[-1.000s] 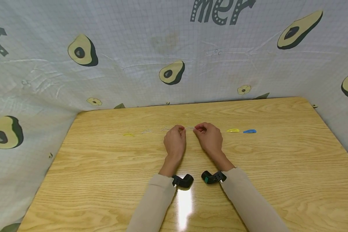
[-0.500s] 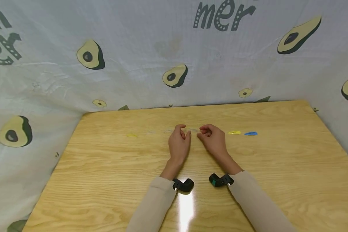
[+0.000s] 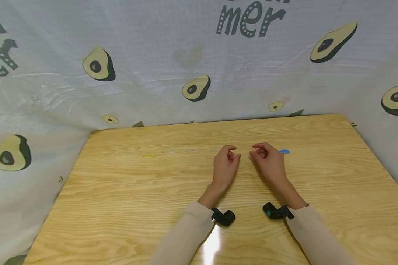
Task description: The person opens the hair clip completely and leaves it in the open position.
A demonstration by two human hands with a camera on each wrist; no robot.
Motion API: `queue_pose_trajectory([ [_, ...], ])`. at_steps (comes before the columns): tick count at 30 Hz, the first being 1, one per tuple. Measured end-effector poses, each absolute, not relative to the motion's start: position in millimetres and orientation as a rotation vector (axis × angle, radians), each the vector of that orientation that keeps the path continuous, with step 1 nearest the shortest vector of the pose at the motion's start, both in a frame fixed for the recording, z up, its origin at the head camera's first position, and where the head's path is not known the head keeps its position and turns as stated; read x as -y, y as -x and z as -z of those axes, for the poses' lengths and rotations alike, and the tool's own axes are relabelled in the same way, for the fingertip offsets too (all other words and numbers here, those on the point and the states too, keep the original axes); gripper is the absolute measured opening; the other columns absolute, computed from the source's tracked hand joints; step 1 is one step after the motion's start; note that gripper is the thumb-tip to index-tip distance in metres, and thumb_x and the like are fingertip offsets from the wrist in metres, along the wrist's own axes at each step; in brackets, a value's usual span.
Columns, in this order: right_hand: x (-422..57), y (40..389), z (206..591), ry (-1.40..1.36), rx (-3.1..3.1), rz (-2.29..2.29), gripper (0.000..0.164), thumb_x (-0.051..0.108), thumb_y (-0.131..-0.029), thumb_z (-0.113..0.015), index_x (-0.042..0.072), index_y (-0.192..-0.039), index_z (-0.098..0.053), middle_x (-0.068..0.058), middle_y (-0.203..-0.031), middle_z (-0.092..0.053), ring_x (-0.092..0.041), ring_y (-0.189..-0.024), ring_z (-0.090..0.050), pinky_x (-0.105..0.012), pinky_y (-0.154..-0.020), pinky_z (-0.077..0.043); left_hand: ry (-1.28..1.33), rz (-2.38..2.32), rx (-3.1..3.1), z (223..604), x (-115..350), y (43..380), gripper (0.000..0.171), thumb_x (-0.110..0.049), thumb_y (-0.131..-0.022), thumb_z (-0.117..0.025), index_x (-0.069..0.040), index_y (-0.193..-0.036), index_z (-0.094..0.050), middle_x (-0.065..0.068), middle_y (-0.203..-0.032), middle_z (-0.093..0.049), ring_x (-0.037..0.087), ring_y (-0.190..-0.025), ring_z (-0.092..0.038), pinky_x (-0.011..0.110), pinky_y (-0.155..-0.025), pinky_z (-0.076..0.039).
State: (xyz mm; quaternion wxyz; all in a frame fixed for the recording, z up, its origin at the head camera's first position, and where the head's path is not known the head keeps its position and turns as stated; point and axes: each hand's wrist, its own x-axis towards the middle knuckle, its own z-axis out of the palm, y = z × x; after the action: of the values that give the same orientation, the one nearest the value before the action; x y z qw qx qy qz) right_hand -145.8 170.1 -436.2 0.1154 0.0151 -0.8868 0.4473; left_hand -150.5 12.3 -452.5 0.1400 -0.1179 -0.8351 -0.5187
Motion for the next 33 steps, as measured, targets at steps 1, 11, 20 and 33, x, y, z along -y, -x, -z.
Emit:
queue_pose_trajectory([
  [1,-175.2,145.1,436.4,-0.035,2.605,-1.296,0.025,0.018,-0.092,-0.067,0.001,-0.110,-0.066,-0.011,-0.086,-0.065,-0.022,-0.073,-0.061,-0.024,-0.062,-0.046,0.343,1.508,2.426,452.8,-15.9,151.0,0.022,-0.006,-0.088,-0.069,0.003,-0.107,-0.062,0.001,-0.069,-0.051,0.008,-0.059,-0.045,0.019,-0.054,-0.039],
  [11,-207.0,143.9,446.3,-0.018,2.641,-1.231,0.026,0.021,-0.092,-0.066,0.003,-0.110,-0.066,-0.010,-0.080,-0.067,-0.013,-0.059,-0.061,-0.022,-0.052,-0.044,0.292,1.231,2.683,451.4,-48.1,163.9,0.018,-0.024,-0.089,-0.070,-0.011,-0.102,-0.069,-0.009,-0.064,-0.052,0.002,-0.052,-0.043,0.017,-0.049,-0.034],
  [20,-214.9,145.6,448.2,-0.001,2.638,-1.180,0.025,0.021,-0.093,-0.065,0.003,-0.110,-0.068,-0.008,-0.077,-0.066,-0.010,-0.058,-0.056,-0.022,-0.051,-0.040,0.251,1.160,2.837,453.2,-60.7,177.0,0.020,-0.033,-0.091,-0.066,-0.019,-0.104,-0.072,-0.010,-0.073,-0.060,0.003,-0.060,-0.051,0.019,-0.053,-0.037],
  [33,-218.9,154.0,447.1,0.052,2.666,-1.259,0.026,0.023,-0.094,-0.063,0.004,-0.112,-0.067,-0.006,-0.059,-0.059,-0.016,-0.044,-0.051,-0.028,-0.044,-0.036,0.342,0.857,2.917,456.4,-66.8,185.4,0.023,-0.040,-0.090,-0.066,-0.024,-0.106,-0.072,-0.012,-0.073,-0.065,0.001,-0.053,-0.050,0.017,-0.047,-0.035],
])
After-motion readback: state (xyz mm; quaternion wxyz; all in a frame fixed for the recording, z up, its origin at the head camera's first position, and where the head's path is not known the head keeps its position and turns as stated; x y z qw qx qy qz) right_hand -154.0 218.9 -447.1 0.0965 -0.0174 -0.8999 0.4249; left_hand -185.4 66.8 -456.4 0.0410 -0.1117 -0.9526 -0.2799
